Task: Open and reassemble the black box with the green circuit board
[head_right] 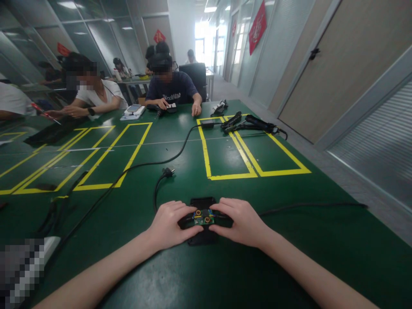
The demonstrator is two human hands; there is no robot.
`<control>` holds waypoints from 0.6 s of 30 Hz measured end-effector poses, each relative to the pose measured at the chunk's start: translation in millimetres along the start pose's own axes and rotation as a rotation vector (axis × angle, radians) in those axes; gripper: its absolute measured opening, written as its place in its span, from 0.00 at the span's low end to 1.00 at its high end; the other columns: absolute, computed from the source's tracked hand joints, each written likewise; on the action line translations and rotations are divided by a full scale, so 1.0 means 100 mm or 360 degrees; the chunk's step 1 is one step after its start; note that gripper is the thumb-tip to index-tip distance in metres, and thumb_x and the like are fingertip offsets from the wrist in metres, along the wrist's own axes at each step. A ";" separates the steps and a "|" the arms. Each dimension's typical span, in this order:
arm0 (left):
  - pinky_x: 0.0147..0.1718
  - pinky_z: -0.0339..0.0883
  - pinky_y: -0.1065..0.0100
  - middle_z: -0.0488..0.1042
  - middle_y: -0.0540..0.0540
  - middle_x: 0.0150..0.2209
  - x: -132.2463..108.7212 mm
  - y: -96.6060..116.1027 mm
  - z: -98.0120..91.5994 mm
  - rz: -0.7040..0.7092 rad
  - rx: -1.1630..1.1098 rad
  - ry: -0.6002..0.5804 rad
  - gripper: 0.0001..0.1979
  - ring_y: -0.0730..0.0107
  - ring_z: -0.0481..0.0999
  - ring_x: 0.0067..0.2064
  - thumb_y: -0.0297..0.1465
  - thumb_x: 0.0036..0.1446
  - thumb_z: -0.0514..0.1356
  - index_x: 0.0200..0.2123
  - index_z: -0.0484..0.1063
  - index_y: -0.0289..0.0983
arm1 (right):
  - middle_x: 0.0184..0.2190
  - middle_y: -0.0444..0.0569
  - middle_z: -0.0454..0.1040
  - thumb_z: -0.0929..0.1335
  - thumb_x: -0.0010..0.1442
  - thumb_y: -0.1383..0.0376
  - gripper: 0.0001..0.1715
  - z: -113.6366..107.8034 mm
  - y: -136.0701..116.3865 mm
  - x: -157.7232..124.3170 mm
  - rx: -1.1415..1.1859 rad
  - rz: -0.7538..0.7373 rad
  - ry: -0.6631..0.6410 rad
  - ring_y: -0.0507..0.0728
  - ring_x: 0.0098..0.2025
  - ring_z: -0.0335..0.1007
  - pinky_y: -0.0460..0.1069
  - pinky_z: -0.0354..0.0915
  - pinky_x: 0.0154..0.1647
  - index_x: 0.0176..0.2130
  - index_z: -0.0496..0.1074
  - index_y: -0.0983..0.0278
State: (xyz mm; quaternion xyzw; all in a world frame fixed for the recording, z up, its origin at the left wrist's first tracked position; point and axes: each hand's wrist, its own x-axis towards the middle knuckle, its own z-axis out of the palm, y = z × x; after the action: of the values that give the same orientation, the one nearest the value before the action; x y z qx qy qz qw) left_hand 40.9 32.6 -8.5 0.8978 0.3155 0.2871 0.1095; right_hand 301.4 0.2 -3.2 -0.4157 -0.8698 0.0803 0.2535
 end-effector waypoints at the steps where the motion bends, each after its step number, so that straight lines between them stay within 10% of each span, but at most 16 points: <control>1: 0.33 0.74 0.63 0.84 0.44 0.33 0.00 0.01 -0.02 0.0009 -0.0034 0.0000 0.17 0.60 0.84 0.32 0.44 0.60 0.69 0.43 0.81 0.36 | 0.36 0.50 0.80 0.75 0.62 0.58 0.16 0.00 0.01 0.00 -0.0001 0.0001 0.0002 0.58 0.36 0.79 0.50 0.72 0.36 0.48 0.78 0.63; 18: 0.26 0.65 0.71 0.75 0.51 0.23 -0.01 0.02 -0.11 -0.0340 -0.0182 0.0165 0.10 0.72 0.73 0.23 0.29 0.59 0.57 0.38 0.79 0.37 | 0.47 0.57 0.82 0.71 0.68 0.60 0.20 0.00 0.06 0.00 0.0131 -0.0128 0.0026 0.62 0.46 0.78 0.57 0.73 0.45 0.56 0.75 0.65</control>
State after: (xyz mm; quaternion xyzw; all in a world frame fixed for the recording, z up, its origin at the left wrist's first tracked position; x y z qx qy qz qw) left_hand 35.0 30.4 0.4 0.8354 0.3977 0.3372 0.1739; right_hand 305.4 4.2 -5.6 -0.3703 -0.8797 0.1023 0.2804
